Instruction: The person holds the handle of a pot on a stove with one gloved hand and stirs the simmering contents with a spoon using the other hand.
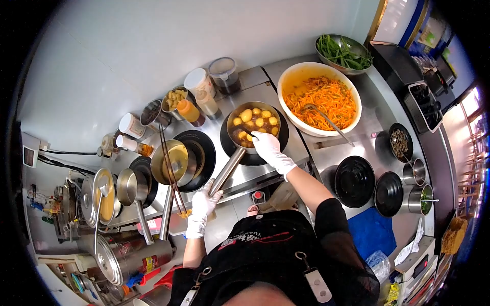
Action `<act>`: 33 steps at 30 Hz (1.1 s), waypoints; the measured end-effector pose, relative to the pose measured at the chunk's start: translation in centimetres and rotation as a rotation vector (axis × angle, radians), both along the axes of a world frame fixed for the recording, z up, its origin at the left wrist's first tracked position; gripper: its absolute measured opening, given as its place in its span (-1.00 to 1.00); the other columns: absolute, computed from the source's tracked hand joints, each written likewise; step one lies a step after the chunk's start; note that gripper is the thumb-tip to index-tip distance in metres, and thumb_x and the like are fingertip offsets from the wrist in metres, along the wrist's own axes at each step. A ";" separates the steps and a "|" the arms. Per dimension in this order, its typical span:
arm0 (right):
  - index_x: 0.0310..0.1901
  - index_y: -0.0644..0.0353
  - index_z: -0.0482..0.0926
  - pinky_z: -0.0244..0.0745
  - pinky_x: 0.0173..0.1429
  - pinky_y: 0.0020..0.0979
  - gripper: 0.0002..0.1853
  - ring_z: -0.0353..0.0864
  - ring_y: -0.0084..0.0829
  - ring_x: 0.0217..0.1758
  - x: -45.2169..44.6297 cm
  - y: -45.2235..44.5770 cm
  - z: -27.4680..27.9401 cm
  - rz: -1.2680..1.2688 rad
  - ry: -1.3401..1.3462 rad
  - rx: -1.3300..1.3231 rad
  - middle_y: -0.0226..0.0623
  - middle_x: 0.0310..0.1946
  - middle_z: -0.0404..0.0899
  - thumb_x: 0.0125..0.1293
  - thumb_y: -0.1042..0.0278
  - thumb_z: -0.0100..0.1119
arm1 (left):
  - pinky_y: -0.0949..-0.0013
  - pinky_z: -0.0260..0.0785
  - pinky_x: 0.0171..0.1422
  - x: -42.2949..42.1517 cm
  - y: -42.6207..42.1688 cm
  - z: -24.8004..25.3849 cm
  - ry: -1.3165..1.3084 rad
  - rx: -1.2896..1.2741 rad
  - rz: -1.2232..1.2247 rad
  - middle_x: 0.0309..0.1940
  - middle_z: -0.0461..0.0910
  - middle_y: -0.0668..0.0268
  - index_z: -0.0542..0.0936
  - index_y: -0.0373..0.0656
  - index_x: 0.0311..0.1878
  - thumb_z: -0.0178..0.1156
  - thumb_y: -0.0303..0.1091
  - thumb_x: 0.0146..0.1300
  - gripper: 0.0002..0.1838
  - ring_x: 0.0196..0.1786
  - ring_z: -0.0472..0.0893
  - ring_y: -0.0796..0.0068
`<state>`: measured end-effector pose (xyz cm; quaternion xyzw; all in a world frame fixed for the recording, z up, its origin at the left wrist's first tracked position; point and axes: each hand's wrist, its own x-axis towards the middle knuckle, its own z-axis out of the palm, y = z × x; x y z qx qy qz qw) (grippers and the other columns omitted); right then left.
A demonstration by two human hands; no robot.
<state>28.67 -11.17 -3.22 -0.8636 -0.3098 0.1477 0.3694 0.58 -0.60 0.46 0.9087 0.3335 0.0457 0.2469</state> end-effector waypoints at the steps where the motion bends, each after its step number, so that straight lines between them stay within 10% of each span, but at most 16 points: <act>1: 0.04 0.06 0.65 0.51 0.13 -0.25 -0.66 0.64 -0.12 -0.01 0.5 -0.4 -0.2 0.014 -0.038 0.046 -0.12 -0.09 0.67 0.30 0.19 0.11 | 0.19 0.52 -0.01 0.0 -0.1 0.0 0.003 -0.007 0.001 -0.18 0.67 0.01 0.53 -0.15 0.23 0.36 -0.05 0.11 -0.36 -0.14 0.67 0.03; 15: -0.07 0.00 0.71 0.53 0.06 -0.16 -0.73 0.67 -0.08 -0.11 4.4 -8.7 10.3 0.146 -0.278 -0.382 -0.10 -0.23 0.69 0.24 0.21 0.18 | 0.19 0.51 -0.01 0.0 0.0 0.0 -0.008 -0.002 -0.018 -0.18 0.67 0.01 0.52 -0.16 0.24 0.35 -0.06 0.12 -0.36 -0.15 0.67 0.04; 33: -0.05 0.27 0.67 0.51 0.12 -0.27 -0.69 0.66 -0.05 -0.04 2.4 -6.0 3.9 0.184 0.108 -0.223 0.03 -0.15 0.67 0.22 0.30 0.20 | 0.20 0.52 -0.03 -0.2 0.2 -0.6 -0.021 0.010 -0.022 -0.20 0.67 0.04 0.53 -0.14 0.23 0.36 -0.05 0.11 -0.36 -0.17 0.67 0.06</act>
